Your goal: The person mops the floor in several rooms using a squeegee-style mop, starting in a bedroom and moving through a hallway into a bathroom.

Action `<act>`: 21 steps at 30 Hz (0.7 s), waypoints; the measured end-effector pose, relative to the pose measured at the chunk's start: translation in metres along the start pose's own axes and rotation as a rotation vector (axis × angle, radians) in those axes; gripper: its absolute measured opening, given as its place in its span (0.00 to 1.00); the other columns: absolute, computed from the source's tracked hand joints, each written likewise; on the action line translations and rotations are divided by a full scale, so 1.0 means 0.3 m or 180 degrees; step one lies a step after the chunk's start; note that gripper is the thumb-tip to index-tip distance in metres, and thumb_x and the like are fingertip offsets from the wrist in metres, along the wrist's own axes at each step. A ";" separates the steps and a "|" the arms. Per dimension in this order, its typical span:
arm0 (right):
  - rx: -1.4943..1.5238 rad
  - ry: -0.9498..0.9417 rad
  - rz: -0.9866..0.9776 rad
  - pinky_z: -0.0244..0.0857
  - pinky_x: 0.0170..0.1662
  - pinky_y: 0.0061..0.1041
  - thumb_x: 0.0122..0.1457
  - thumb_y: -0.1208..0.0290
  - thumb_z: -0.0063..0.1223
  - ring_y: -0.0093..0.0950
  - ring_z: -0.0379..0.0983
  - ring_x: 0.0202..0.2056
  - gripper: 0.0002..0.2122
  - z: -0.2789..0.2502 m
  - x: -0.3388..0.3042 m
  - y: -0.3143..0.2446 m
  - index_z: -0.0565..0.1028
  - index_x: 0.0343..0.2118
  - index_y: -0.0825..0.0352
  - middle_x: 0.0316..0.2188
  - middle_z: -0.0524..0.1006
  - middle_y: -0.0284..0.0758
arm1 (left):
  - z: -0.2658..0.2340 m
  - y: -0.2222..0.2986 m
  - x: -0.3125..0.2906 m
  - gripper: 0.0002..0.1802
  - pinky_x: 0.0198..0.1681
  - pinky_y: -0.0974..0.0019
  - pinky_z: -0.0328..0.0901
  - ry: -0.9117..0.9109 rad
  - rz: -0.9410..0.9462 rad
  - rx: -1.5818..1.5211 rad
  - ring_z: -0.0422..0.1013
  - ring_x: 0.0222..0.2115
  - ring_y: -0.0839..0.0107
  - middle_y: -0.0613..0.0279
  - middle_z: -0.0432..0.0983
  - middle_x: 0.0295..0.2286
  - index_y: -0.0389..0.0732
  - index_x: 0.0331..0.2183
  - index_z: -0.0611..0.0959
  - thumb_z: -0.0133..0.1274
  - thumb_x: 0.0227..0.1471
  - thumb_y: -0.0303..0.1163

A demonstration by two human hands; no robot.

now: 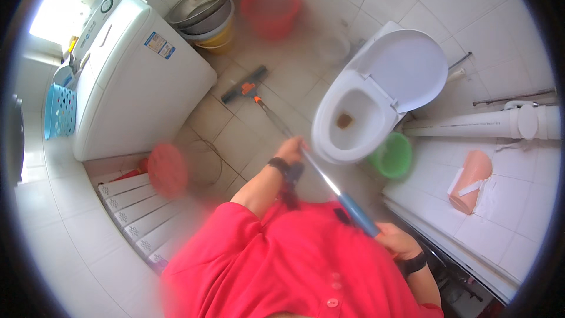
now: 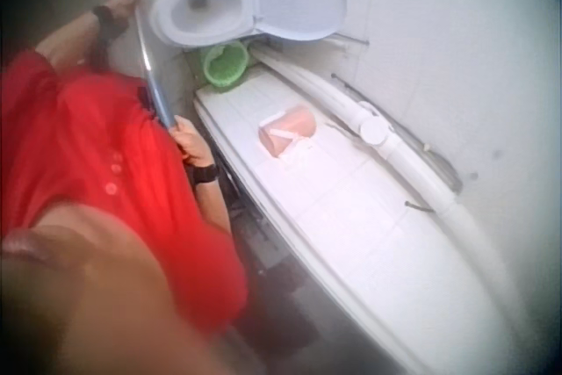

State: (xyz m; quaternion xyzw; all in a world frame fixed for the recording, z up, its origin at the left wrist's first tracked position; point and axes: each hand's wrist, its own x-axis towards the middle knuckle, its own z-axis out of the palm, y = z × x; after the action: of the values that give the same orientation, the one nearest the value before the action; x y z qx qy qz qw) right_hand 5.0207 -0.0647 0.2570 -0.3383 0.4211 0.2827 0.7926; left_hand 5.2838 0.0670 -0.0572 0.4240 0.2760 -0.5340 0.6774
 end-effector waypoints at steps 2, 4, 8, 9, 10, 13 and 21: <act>-0.0150 0.0107 0.0104 0.61 0.45 0.18 0.51 0.77 0.50 0.20 0.67 0.41 0.17 -0.021 0.061 0.013 0.68 0.45 0.74 0.41 0.71 0.33 | 0.047 0.095 -0.044 0.06 0.20 0.63 0.63 0.0181 -0.0208 -0.0213 0.62 0.18 0.64 0.55 0.63 0.17 0.33 0.23 0.67 0.43 0.49 0.24; -0.0352 -0.0054 0.0048 0.59 0.46 0.17 0.50 0.75 0.52 0.19 0.66 0.41 0.18 -0.018 0.095 -0.006 0.68 0.45 0.72 0.40 0.70 0.31 | 0.027 0.180 -0.075 0.05 0.20 0.63 0.63 0.0161 -0.0097 -0.0054 0.63 0.18 0.64 0.57 0.63 0.18 0.33 0.24 0.67 0.43 0.49 0.24; -0.0234 -0.0108 0.0150 0.56 0.19 0.14 0.48 0.78 0.51 0.16 0.62 0.16 0.16 0.115 0.189 -0.161 0.65 0.42 0.73 0.20 0.68 0.31 | -0.054 0.283 0.039 0.04 0.23 0.62 0.66 0.0366 0.0174 0.0166 0.65 0.20 0.63 0.56 0.65 0.20 0.31 0.27 0.68 0.42 0.48 0.23; -0.0264 0.0065 0.0148 0.52 0.15 0.15 0.49 0.78 0.50 0.16 0.59 0.13 0.15 0.141 0.216 -0.171 0.65 0.41 0.73 0.18 0.66 0.30 | -0.072 0.299 0.069 0.06 0.23 0.62 0.67 0.0328 0.0230 0.0505 0.67 0.20 0.63 0.53 0.67 0.20 0.29 0.29 0.69 0.42 0.46 0.22; -0.0250 0.0054 0.0164 0.52 0.15 0.15 0.49 0.78 0.50 0.16 0.59 0.13 0.15 0.144 0.223 -0.184 0.65 0.41 0.73 0.18 0.66 0.30 | -0.099 0.301 0.100 0.06 0.23 0.62 0.67 0.0348 0.0219 0.0510 0.67 0.20 0.63 0.53 0.67 0.20 0.29 0.29 0.69 0.42 0.46 0.22; -0.0675 0.0303 0.0279 0.51 0.14 0.14 0.50 0.79 0.49 0.15 0.59 0.14 0.13 0.135 0.199 -0.178 0.65 0.40 0.71 0.17 0.65 0.29 | -0.105 0.266 0.146 0.08 0.17 0.63 0.62 -0.0099 0.1391 0.1982 0.68 0.16 0.63 0.47 0.70 0.19 0.26 0.25 0.72 0.41 0.43 0.22; -0.2039 0.1359 0.0436 0.51 0.12 0.15 0.45 0.79 0.53 0.15 0.59 0.10 0.09 0.140 -0.045 -0.155 0.69 0.32 0.70 0.12 0.64 0.27 | 0.090 0.071 0.050 0.07 0.18 0.61 0.64 -0.0217 0.0643 0.0989 0.64 0.14 0.63 0.54 0.66 0.15 0.31 0.20 0.70 0.44 0.46 0.24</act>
State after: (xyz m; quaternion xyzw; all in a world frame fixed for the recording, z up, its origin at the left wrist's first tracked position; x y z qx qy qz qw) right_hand 5.0683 -0.0627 0.3000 -0.5910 0.4885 0.3755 0.5207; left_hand 5.3063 0.0377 -0.0505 0.5307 0.1231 -0.5135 0.6629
